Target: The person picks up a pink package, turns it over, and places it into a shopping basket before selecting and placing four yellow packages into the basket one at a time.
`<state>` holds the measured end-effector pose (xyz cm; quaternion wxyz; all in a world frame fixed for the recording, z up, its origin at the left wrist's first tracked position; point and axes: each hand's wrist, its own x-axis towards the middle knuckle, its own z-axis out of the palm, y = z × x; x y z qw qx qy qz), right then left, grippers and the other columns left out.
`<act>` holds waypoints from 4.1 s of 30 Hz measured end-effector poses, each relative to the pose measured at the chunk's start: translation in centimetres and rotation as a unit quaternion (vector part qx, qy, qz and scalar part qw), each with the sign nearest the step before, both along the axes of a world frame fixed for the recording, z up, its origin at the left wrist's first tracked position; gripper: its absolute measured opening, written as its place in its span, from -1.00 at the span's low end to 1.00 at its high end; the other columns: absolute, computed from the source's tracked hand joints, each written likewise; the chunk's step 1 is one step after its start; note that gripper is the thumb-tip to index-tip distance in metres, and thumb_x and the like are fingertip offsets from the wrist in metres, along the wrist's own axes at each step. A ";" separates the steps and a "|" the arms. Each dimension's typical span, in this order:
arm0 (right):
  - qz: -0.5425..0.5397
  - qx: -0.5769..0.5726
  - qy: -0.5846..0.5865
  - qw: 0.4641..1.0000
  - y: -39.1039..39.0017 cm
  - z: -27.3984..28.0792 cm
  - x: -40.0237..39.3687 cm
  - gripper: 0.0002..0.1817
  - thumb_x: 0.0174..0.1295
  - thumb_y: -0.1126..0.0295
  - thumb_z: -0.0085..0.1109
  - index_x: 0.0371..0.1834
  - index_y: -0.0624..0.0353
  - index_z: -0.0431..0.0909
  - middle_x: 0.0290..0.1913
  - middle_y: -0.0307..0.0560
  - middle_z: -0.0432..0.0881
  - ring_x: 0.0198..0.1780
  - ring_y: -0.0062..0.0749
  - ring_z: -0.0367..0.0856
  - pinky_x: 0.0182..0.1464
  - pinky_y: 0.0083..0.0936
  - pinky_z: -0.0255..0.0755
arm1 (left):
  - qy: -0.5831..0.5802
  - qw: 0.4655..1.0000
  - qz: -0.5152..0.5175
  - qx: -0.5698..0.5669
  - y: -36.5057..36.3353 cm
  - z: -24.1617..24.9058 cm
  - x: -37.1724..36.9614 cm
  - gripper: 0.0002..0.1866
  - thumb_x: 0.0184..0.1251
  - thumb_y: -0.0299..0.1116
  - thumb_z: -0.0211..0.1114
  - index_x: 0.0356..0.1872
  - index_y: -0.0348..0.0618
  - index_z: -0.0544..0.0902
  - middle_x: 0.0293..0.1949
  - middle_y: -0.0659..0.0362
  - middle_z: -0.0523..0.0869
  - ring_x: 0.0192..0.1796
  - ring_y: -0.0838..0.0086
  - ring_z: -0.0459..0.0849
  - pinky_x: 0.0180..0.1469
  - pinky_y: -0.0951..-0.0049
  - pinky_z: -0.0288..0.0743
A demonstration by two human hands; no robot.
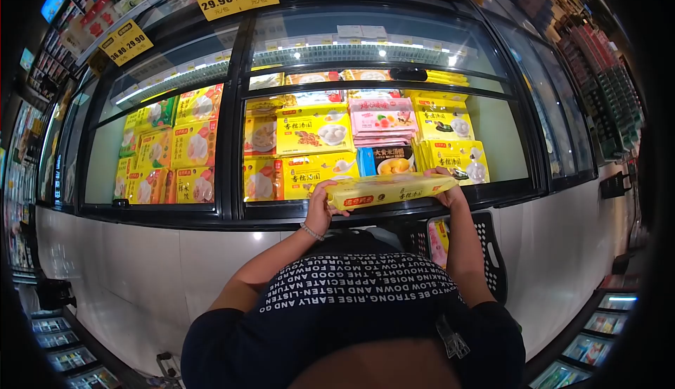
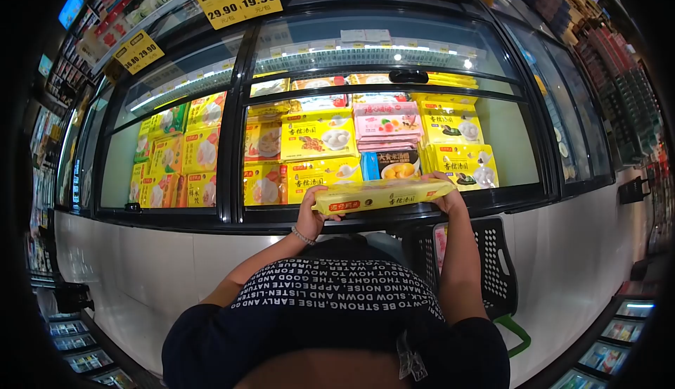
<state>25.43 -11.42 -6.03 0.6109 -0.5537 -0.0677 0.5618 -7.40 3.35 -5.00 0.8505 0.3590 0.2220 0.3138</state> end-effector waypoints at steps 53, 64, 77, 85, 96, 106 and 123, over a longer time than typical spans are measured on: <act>0.025 -0.069 -0.062 0.995 0.8 1.5 -1.8 -0.44 0.29 -0.04 -0.31 -0.07 0.30 0.39 -0.50 0.02 0.57 -0.72 -0.33 0.52 -0.71 -0.61 0.46 | 0.021 0.998 0.029 -0.047 0.7 -1.0 0.3 -0.47 0.20 -0.61 -0.07 0.18 -0.01 0.01 -0.10 -0.15 0.49 -0.36 0.11 0.65 -0.39 0.33 0.61; 0.038 -0.035 -0.067 0.996 0.6 1.3 -1.7 -0.52 0.30 0.00 -0.30 -0.20 0.24 0.41 -0.49 0.03 0.57 -0.63 -0.29 0.55 -0.62 -0.54 0.50 | 0.039 0.998 0.032 -0.033 0.7 -0.8 0.6 -0.51 0.21 -0.57 -0.03 0.14 -0.05 0.07 -0.14 -0.15 0.51 -0.34 0.11 0.65 -0.37 0.31 0.62; -0.054 -0.018 -0.135 0.989 -8.5 5.1 -7.9 -0.79 0.05 0.52 0.07 -0.20 0.20 0.53 -0.31 -0.19 0.56 -0.39 -0.65 0.49 -0.36 -0.73 0.37 | 0.000 0.993 -0.112 -0.047 3.0 -1.3 -1.5 -0.55 0.23 -0.32 -0.19 0.11 -0.30 0.35 0.06 -0.06 0.46 0.10 0.23 0.44 0.15 0.30 0.33; -0.311 0.066 -0.089 0.944 -14.5 3.4 -8.5 -0.51 -0.04 0.59 -0.02 0.06 0.18 0.26 -0.16 -0.11 0.51 -0.21 -0.53 0.49 -0.21 -0.68 0.37 | 0.219 0.885 -0.276 0.303 -0.5 2.5 9.0 -0.61 0.22 -0.33 0.10 0.08 -0.13 0.38 0.07 0.06 0.42 0.08 0.37 0.41 0.14 0.44 0.27; -0.427 0.089 0.096 0.895 -30.7 -3.6 -12.5 -0.49 0.16 0.29 0.05 0.16 0.26 0.24 0.03 -0.02 0.47 0.04 -0.26 0.46 0.06 -0.35 0.37 | 0.191 0.539 -0.379 0.727 -11.8 3.9 19.3 -0.16 0.04 -0.08 0.19 0.33 -0.06 0.00 0.20 -0.23 0.19 0.18 -0.04 0.26 0.17 0.13 0.16; -0.584 0.018 0.068 0.809 -38.7 -12.4 -15.9 -0.52 0.20 0.38 0.02 0.17 0.31 0.21 0.06 0.02 0.43 0.04 -0.21 0.47 0.07 -0.37 0.38 | 0.163 0.538 -0.296 0.772 -12.0 2.2 19.2 -0.34 -0.04 -0.29 0.22 0.17 -0.22 0.27 0.22 -0.12 0.21 0.11 0.05 0.33 0.10 0.19 0.24; -0.492 -0.263 -0.004 0.830 -31.2 -16.1 -7.8 -0.57 0.11 0.54 -0.16 0.11 0.17 0.29 -0.21 -0.09 0.49 -0.36 -0.45 0.51 -0.41 -0.49 0.43 | 0.177 0.544 -0.283 0.770 -12.5 2.0 19.2 -0.37 -0.04 -0.30 0.20 0.15 -0.18 0.31 0.23 -0.10 0.21 0.14 0.06 0.32 0.12 0.17 0.22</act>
